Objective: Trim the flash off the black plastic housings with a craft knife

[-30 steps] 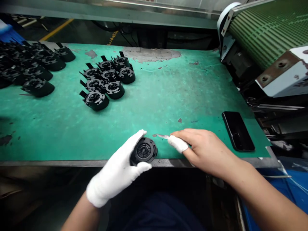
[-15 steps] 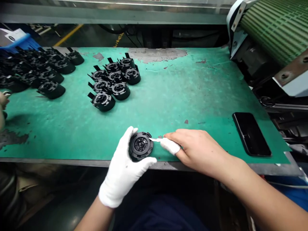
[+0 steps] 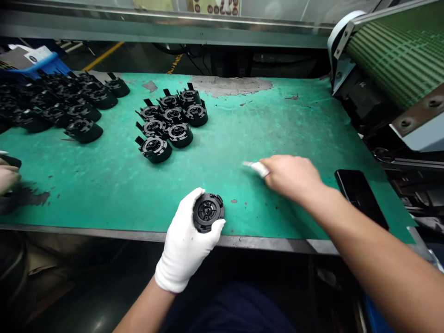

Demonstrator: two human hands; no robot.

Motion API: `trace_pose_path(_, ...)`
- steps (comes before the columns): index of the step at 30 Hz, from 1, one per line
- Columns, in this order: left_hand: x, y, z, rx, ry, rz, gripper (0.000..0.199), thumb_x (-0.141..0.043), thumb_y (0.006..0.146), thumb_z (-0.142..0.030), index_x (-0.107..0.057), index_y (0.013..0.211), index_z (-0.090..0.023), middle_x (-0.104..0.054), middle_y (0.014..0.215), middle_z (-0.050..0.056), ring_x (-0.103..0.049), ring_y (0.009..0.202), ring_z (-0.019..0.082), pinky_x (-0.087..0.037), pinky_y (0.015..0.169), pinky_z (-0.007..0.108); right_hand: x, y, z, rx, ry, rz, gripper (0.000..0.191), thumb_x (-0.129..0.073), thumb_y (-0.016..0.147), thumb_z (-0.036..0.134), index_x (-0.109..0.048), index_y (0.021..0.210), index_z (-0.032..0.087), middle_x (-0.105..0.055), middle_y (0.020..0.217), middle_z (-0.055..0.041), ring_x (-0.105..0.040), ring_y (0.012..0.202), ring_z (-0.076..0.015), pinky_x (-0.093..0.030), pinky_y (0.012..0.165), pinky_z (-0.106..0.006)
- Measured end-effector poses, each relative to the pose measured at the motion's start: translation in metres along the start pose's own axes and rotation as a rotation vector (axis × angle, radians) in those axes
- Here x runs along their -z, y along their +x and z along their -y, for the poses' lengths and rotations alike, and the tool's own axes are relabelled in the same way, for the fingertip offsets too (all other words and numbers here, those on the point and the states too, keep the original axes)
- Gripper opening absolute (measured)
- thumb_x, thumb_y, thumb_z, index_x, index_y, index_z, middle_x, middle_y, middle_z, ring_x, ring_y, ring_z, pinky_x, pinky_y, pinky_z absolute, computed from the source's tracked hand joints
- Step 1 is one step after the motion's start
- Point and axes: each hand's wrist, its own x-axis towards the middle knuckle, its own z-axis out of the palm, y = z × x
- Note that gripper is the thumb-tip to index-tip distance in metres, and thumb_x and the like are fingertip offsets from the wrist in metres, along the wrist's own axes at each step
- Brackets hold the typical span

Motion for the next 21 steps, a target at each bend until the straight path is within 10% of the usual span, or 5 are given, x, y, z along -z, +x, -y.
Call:
trace_pose_path(3,0.007,0.003,0.003,-0.031,-0.055,0.078,0.078,-0.073,0.079,-0.033,-0.038,0.146,-0.015,-0.053,0.145,0.015,-0.051,0.136,0.028,-0.042,0.117,0.045,-0.008,0.001,-0.026,-0.114,0.1,-0.082,0.037,-0.048,0.091,0.029,-0.069,0.122,0.028,-0.076,0.109,-0.0078,-0.069,0.091,-0.0333,-0.043,0.059,-0.034)
trace_pose_path(9,0.05,0.018,0.03,-0.044,-0.268,0.4,0.08,-0.061,0.089,-0.024,-0.02,0.157,-0.028,-0.037,0.161,0.006,-0.035,0.148,0.025,-0.029,0.125,0.045,-0.024,-0.037,0.003,0.197,0.462,-0.023,0.039,-0.047,0.091,0.021,-0.063,0.127,0.025,-0.071,0.123,-0.0042,-0.068,0.105,-0.0255,-0.053,0.084,-0.036)
trace_pose_path(14,0.061,0.011,0.038,0.084,-0.445,0.322,0.079,-0.067,0.09,-0.033,-0.023,0.155,-0.033,-0.034,0.162,0.005,-0.036,0.148,0.026,-0.036,0.121,0.045,-0.04,-0.058,0.03,0.319,0.518,0.062,0.042,-0.038,0.101,0.027,-0.051,0.142,0.027,-0.065,0.13,-0.0061,-0.065,0.111,-0.0231,-0.052,0.091,-0.037)
trace_pose_path(21,0.032,-0.003,0.012,0.107,-0.228,0.111,0.105,-0.085,0.066,-0.055,-0.032,0.15,-0.024,-0.042,0.155,0.013,-0.041,0.143,0.032,-0.036,0.12,0.05,-0.04,-0.062,0.044,0.333,0.466,0.074,0.045,-0.035,0.104,0.031,-0.047,0.148,0.032,-0.068,0.109,-0.0053,-0.067,0.091,-0.0217,-0.053,0.079,-0.035)
